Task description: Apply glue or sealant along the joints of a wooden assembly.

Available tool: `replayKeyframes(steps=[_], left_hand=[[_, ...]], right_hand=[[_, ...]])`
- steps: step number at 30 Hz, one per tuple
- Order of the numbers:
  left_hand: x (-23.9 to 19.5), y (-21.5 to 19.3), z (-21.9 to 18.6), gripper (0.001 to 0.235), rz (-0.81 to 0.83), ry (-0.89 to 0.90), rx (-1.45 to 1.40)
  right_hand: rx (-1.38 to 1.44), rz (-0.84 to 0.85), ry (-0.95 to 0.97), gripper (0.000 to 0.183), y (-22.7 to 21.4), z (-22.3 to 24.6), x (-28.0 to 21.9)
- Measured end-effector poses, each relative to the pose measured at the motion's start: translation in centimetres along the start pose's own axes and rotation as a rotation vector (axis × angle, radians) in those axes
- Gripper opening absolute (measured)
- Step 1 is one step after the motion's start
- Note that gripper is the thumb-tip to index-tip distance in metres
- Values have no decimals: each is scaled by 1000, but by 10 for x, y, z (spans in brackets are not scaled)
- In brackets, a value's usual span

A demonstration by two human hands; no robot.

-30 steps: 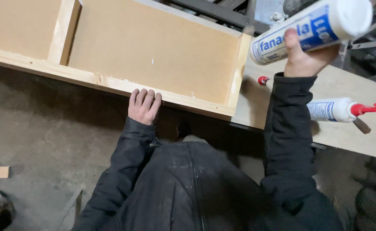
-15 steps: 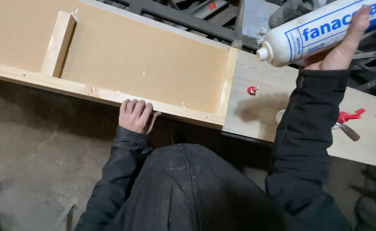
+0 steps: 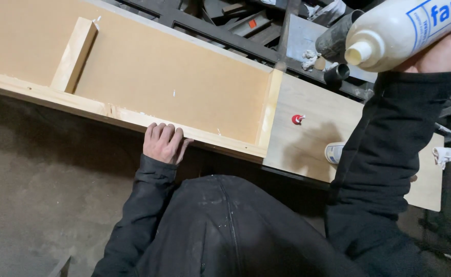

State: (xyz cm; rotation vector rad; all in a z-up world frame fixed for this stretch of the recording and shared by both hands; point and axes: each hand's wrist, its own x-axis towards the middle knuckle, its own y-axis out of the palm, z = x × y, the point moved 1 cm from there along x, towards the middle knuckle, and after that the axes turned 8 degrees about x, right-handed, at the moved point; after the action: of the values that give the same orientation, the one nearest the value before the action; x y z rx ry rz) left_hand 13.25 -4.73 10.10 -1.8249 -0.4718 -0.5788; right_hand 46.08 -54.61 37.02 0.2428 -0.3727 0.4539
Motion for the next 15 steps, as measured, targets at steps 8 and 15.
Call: replayKeyframes(steps=[8,15], left_hand=[[7,-6,-3,32,-14,5,28],[9,-8,-2,31,9,10,12]], right_hand=[[-10,2,-20,69,-53,34,1],[-5,4,-25,71,-54,36,1]])
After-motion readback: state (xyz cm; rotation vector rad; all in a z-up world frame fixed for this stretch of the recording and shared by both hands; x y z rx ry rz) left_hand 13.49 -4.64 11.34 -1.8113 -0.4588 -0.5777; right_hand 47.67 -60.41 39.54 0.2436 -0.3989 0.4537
